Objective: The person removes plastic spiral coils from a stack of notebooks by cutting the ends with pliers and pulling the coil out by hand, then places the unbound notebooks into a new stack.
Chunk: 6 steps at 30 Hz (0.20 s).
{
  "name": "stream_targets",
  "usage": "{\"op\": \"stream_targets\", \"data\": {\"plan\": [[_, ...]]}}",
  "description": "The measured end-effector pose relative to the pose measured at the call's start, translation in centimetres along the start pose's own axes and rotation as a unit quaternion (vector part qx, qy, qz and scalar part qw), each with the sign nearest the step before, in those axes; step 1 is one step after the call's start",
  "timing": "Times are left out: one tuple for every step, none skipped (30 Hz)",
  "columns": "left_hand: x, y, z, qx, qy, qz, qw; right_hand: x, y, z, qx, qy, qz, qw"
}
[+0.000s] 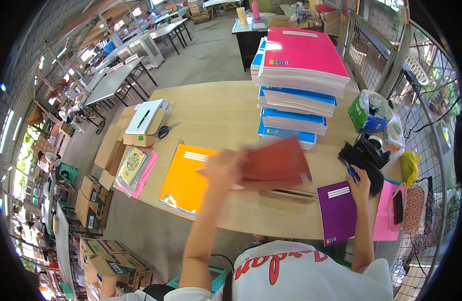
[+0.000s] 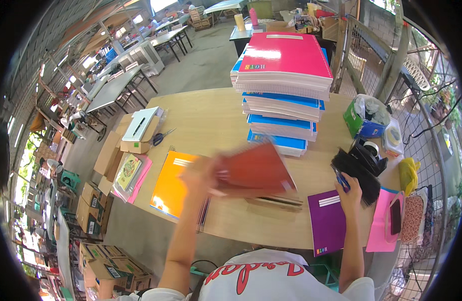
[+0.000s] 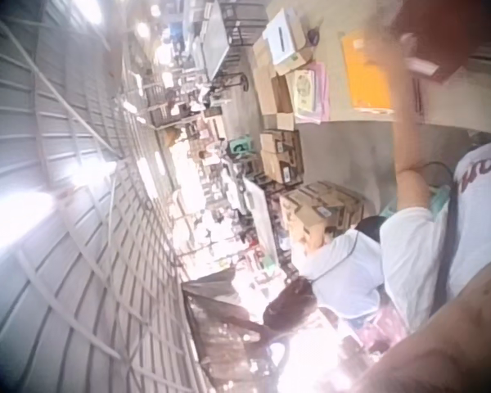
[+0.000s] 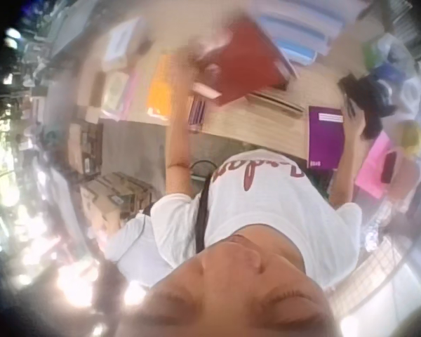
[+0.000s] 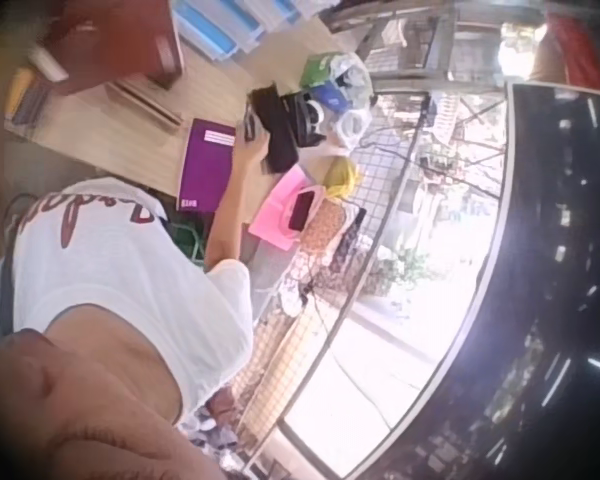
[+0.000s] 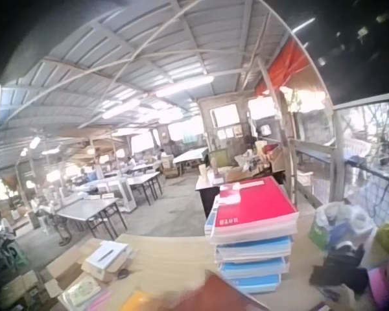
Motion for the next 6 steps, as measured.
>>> {"op": "stream_targets", "data": {"plan": [[-4.5, 1.5, 0.1, -0.024, 0.153, -0.047, 0.987, 2.6, 0.1, 1.2, 0.011, -0.031, -0.001, 0.999], [-8.7, 4.6, 0.7, 0.086, 0.334, 0.049, 0.938, 4.8, 0.2, 2.5, 0.025, -0.063, -0.001, 0.998], [-14.0, 7.0, 1.7, 0.147, 0.338, 0.063, 0.928, 5.7, 0.0, 3.4, 0.024, -0.061, -0.004, 0.998], [-14.9, 8.9, 1.2, 0.182, 0.270, 0.167, 0.931, 6.7, 0.0, 4.5, 0.014, -0.072, 0.071, 0.995], [-20.7, 9.9, 4.0, 0.157, 0.326, 0.102, 0.927, 7.4, -0.6, 5.2, -0.001, -0.076, 0.135, 0.988], [-24.0, 10.1, 6.0, 0.143, 0.329, 0.102, 0.928, 9.1, -1.4, 6.0, -0.033, -0.105, 0.139, 0.984]]}}
Point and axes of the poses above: each hand's wrist, its own z-axis away from the middle knuckle, its own y-axis out of the back of the hand, x = y × z, the point moved 5 cm from there along -z, towards the middle knuckle
